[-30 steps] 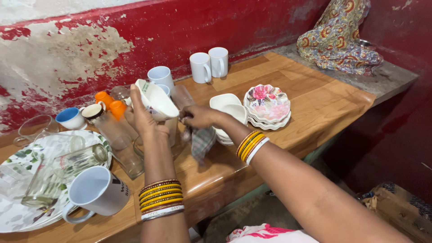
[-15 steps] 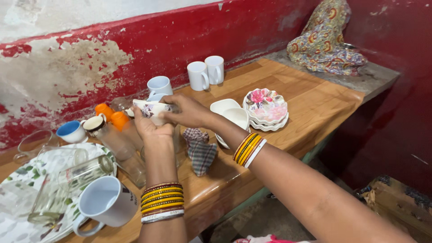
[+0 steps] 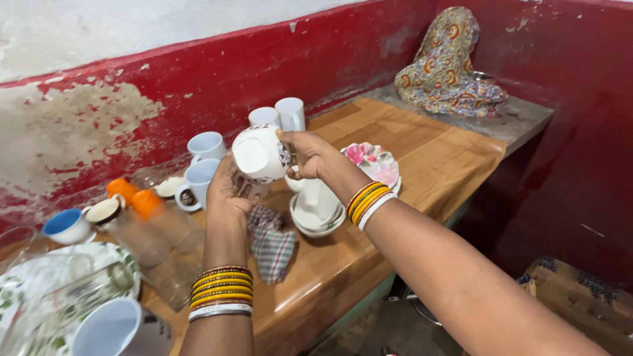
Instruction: The person wipes a variety of mugs, small bowls, and decorative plates with a cloth, handling each item one at a time and placing them on a wooden surface.
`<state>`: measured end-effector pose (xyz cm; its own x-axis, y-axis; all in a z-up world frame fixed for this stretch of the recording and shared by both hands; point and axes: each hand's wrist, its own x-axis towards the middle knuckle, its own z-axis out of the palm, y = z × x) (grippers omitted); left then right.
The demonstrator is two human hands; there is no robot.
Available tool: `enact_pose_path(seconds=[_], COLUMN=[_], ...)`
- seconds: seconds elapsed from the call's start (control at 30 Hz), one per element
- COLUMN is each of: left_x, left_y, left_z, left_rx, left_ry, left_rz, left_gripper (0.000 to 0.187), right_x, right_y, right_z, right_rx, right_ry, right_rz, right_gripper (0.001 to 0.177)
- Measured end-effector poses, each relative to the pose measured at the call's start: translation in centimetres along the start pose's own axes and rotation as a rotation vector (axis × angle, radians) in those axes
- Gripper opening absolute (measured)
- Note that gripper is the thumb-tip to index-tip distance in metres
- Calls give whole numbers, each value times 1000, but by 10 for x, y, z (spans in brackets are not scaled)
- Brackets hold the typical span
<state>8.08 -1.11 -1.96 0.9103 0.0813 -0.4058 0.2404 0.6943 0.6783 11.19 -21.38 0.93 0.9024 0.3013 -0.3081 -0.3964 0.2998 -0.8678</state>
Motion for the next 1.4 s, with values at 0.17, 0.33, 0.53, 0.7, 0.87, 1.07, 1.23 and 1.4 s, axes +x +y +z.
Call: enact_pose_path(seconds=[0.17, 0.33, 0.53, 0.7, 0.87, 1.07, 1.23, 1.4], left_x=[18, 68, 112, 132, 165, 211, 242, 274], left_y=[-23, -58, -100, -121, -142, -169, -182, -193], left_z=[54, 108, 149, 175, 178, 187, 189, 182], left_rx=[54, 124, 184, 23, 25, 147, 148, 199], left_ry=[-142, -176, -135, -132, -131, -49, 12, 73], left_rz=[19, -15, 72, 18, 41, 49, 31, -81], left_gripper=[63, 56, 55, 48, 46, 49, 53, 57], right_x=[7, 3, 22, 45, 79, 124, 150, 177], right_y=[-30, -61, -84, -86, -77, -64, -57, -43], right_z=[-37, -78, -133, -164, -195, -233, -254, -274], right_rx=[-60, -276, -452, -479, -486, -555, -581, -658], right_ry=[175, 143, 97, 171, 168, 123, 113, 61], right_rz=[17, -73, -200, -163, -147, -138, -70, -55], right_gripper=[30, 51, 68, 82, 83, 77, 85, 96])
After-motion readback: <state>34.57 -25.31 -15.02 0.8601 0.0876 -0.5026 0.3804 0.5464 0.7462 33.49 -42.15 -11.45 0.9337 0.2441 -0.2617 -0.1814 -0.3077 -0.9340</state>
